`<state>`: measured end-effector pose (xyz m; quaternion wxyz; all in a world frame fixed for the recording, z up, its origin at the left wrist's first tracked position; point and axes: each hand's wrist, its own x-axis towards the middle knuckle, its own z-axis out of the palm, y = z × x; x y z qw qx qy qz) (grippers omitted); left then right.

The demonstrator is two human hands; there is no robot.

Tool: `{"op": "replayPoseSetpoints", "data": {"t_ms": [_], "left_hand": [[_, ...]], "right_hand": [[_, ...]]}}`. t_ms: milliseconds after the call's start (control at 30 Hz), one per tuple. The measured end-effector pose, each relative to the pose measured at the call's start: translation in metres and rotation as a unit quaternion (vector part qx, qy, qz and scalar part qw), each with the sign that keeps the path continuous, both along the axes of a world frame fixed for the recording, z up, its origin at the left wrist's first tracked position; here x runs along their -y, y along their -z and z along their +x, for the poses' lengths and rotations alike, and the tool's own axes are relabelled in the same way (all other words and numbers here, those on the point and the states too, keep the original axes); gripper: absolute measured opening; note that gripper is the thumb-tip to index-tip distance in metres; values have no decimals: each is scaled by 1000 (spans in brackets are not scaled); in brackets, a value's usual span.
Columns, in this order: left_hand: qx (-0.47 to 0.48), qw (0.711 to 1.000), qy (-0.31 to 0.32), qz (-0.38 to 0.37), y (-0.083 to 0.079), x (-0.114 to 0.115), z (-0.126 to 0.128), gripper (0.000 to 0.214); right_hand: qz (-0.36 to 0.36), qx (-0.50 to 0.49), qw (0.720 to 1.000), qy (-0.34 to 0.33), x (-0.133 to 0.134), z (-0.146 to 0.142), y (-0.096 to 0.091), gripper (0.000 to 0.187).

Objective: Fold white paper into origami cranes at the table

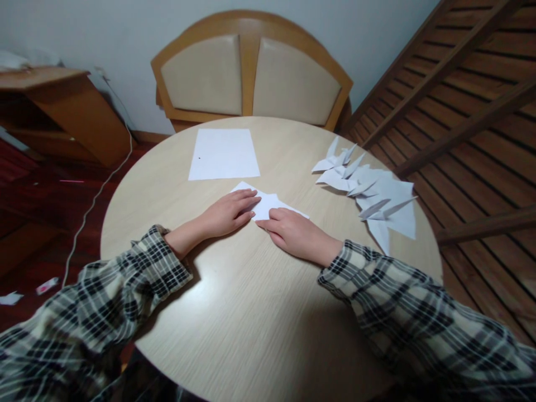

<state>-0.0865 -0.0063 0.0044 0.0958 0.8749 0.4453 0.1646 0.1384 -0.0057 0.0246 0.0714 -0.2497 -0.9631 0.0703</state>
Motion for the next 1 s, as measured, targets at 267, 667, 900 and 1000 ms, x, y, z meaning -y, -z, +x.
{"op": "replayPoseSetpoints", "data": {"t_ms": [267, 667, 900, 1000], "left_hand": [[-54, 998, -10, -2, -1, 1, 1, 48], [-62, 998, -6, 1, 1, 0, 0, 51], [-59, 998, -7, -8, -2, 1, 1, 50], [-58, 998, -7, -7, -2, 1, 1, 49]], "right_hand": [[27, 14, 999, -11, 18, 19, -11, 21], [5, -15, 1000, -7, 28, 39, -7, 24], [-1, -36, 999, -2, 33, 54, -7, 26], [-6, -40, 999, -2, 35, 60, -7, 27]]}}
